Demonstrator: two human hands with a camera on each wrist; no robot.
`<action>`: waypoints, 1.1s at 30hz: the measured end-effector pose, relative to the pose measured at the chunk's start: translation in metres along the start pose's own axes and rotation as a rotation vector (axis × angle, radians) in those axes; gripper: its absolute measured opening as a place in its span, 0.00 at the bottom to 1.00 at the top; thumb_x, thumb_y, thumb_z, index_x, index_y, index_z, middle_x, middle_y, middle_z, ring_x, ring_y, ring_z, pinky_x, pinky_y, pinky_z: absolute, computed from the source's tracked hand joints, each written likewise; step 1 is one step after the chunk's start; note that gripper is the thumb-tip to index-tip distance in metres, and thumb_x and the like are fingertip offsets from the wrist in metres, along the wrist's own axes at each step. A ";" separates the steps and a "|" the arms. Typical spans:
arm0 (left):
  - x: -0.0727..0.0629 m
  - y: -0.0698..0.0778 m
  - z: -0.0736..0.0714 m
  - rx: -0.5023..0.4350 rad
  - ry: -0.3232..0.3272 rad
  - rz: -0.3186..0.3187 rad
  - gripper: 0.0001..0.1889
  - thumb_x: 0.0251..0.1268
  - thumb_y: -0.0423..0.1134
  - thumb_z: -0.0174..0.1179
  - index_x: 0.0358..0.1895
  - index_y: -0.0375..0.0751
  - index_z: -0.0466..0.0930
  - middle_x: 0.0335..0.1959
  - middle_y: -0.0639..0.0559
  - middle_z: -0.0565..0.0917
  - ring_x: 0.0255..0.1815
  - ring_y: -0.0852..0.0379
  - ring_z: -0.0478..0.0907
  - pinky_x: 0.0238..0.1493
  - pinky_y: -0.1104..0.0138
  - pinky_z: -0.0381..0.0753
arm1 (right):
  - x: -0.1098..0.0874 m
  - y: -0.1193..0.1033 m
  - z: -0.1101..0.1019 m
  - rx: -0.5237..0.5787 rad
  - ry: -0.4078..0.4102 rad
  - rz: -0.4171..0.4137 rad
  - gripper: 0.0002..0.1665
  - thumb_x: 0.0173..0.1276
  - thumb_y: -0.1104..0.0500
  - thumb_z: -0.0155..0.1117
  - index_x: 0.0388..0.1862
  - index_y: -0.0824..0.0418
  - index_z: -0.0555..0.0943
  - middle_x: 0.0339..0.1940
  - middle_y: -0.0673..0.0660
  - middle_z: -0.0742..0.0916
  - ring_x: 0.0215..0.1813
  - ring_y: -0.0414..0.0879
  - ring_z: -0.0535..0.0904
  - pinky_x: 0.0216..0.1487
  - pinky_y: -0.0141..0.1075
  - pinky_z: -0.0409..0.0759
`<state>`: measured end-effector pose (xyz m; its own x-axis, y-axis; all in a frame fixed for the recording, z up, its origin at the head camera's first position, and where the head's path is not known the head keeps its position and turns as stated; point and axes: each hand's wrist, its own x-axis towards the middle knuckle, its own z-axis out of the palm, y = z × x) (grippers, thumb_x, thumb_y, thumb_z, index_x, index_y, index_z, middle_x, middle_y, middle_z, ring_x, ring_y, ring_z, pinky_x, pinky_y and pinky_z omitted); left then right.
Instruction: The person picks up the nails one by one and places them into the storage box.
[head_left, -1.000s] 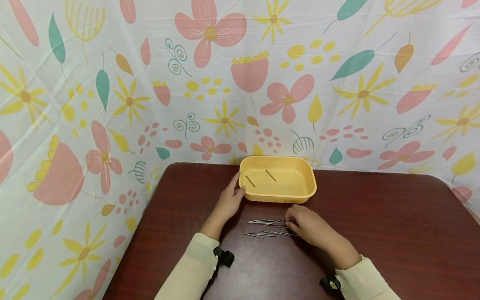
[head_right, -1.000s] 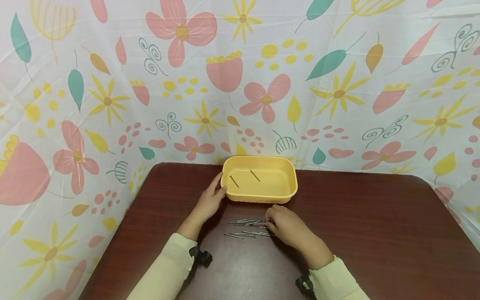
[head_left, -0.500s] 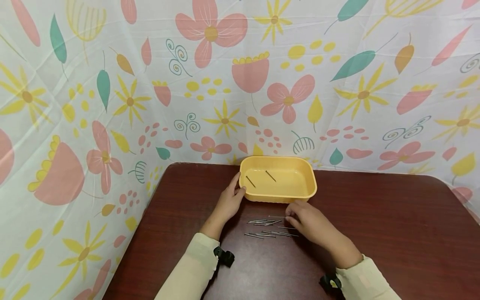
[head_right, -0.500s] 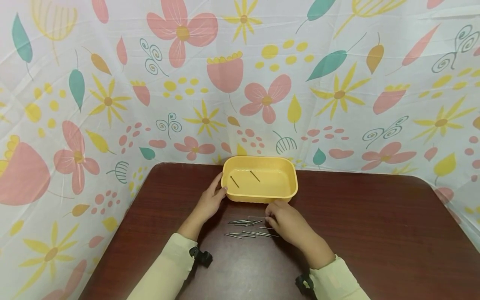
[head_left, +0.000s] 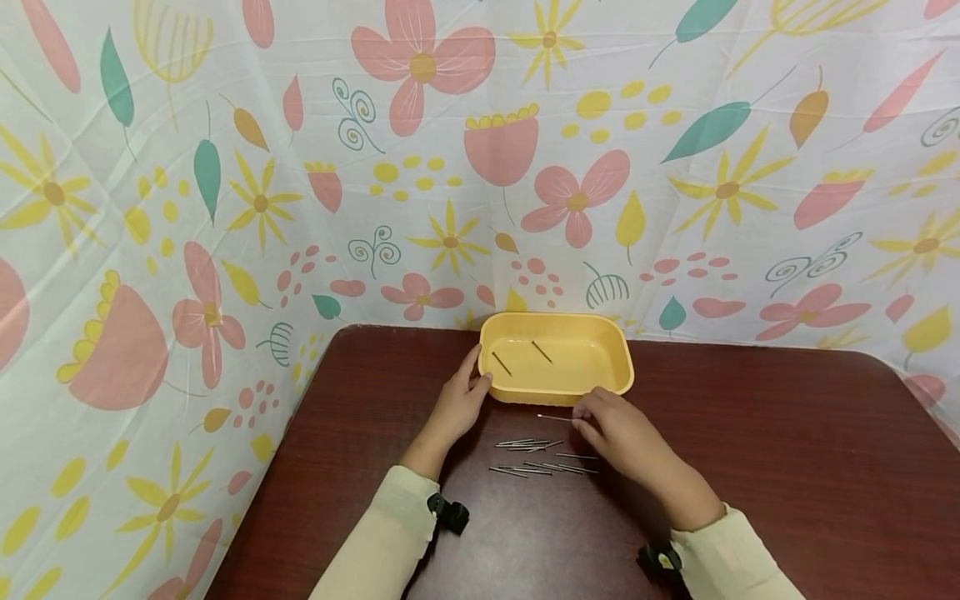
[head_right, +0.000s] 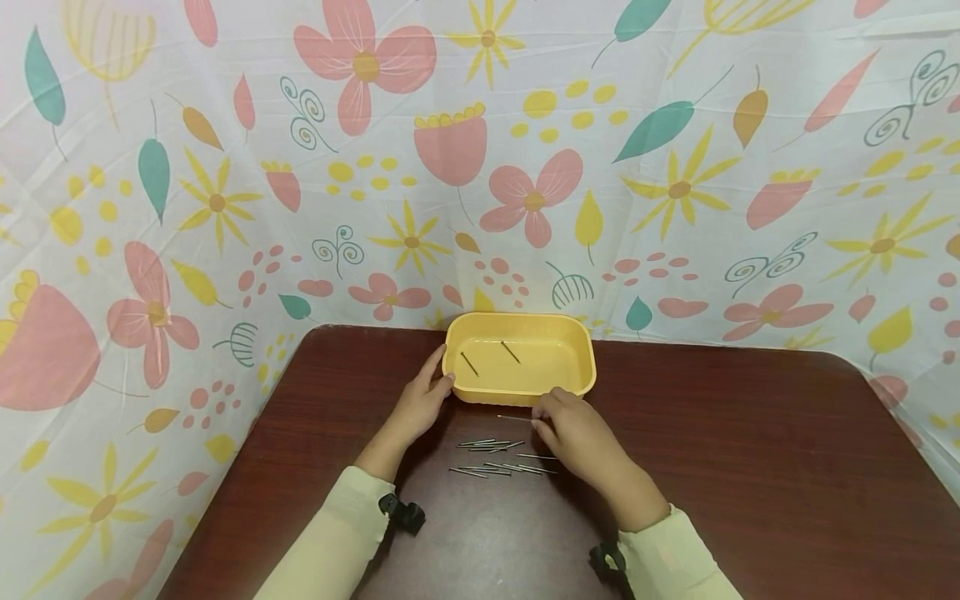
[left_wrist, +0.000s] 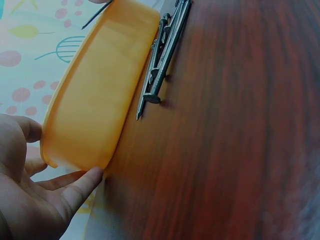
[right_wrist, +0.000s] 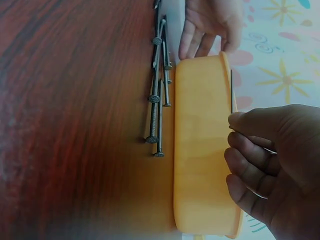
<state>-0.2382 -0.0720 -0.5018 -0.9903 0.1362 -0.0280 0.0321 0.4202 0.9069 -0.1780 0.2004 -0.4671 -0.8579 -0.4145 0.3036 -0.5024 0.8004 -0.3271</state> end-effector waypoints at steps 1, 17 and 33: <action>0.000 0.000 0.000 -0.001 -0.001 0.001 0.32 0.80 0.51 0.49 0.82 0.64 0.51 0.73 0.42 0.72 0.66 0.50 0.79 0.66 0.49 0.75 | 0.001 0.000 0.000 -0.001 0.004 0.003 0.06 0.66 0.60 0.72 0.35 0.54 0.81 0.32 0.46 0.80 0.37 0.39 0.76 0.40 0.39 0.78; 0.000 0.002 -0.002 -0.015 -0.011 -0.005 0.32 0.80 0.52 0.49 0.82 0.65 0.51 0.75 0.43 0.69 0.67 0.50 0.78 0.66 0.50 0.76 | 0.010 0.005 -0.001 0.006 0.101 0.027 0.06 0.66 0.61 0.71 0.35 0.56 0.81 0.33 0.50 0.82 0.36 0.44 0.76 0.42 0.44 0.77; 0.000 0.002 -0.002 -0.021 -0.013 0.001 0.32 0.80 0.52 0.48 0.82 0.64 0.51 0.74 0.41 0.71 0.67 0.49 0.78 0.65 0.50 0.77 | 0.021 0.009 -0.002 0.013 0.178 0.036 0.06 0.65 0.65 0.71 0.33 0.58 0.81 0.29 0.51 0.80 0.34 0.44 0.75 0.40 0.41 0.73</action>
<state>-0.2386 -0.0729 -0.4993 -0.9884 0.1483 -0.0330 0.0296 0.4009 0.9156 -0.1999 0.1997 -0.4622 -0.8433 -0.3014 0.4450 -0.4742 0.8070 -0.3520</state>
